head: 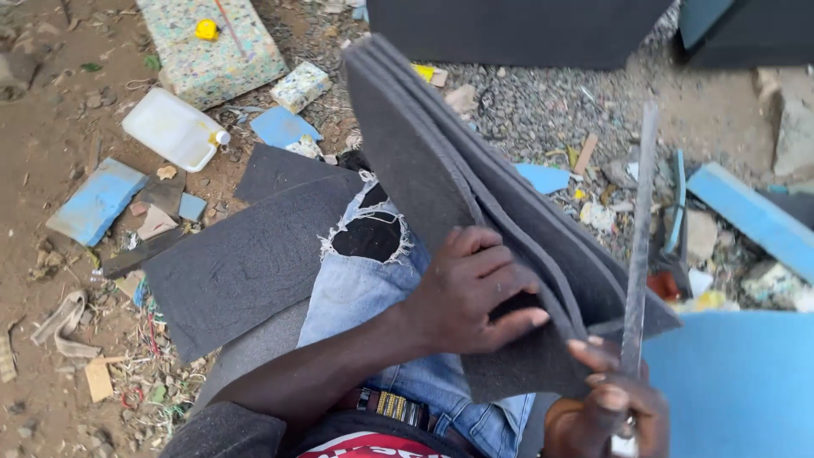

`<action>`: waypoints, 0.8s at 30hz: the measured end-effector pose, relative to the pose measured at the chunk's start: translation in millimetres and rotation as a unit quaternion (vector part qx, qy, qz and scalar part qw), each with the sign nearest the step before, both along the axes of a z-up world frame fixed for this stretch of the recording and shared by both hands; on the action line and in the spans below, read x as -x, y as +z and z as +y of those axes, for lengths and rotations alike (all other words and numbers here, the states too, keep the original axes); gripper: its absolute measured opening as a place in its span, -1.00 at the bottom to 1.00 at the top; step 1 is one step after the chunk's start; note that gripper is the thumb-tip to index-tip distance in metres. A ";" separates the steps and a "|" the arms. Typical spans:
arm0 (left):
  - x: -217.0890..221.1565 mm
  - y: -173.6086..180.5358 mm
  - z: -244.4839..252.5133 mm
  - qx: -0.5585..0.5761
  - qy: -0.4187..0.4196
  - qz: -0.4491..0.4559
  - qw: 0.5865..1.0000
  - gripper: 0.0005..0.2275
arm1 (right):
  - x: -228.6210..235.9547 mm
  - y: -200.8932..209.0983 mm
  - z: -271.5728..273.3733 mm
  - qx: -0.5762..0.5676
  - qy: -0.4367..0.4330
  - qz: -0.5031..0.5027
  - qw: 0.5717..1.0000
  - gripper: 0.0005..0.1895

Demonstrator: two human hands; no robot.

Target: Cutting through a stack of thick grey foam sheets using a manual cutting tool

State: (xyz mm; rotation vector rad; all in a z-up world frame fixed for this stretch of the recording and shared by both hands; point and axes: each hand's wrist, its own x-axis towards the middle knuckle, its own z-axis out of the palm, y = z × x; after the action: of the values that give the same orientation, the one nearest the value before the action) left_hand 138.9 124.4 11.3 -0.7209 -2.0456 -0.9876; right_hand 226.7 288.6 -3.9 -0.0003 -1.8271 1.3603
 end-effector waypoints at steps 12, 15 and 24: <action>137.2 -19.1 -134.0 -0.044 0.315 -0.094 0.943 -0.57 | 1.1 -96.5 123.1 -0.138 0.222 -0.145 0.954 -0.44; 140.8 -40.9 -141.8 -0.067 0.265 -0.147 0.951 -0.33 | 6.2 -127.9 147.3 -0.119 0.202 -0.059 0.970 -0.61; 111.5 -47.4 -151.2 -0.043 0.331 -0.138 0.933 -0.78 | 26.8 -165.7 260.2 0.026 0.253 -0.384 0.888 -0.46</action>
State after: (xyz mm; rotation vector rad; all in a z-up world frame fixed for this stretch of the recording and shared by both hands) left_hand 27.5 -26.8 -36.1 0.1815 -2.2303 -0.7930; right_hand 199.9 548.8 -169.6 -0.1138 -2.5683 1.9600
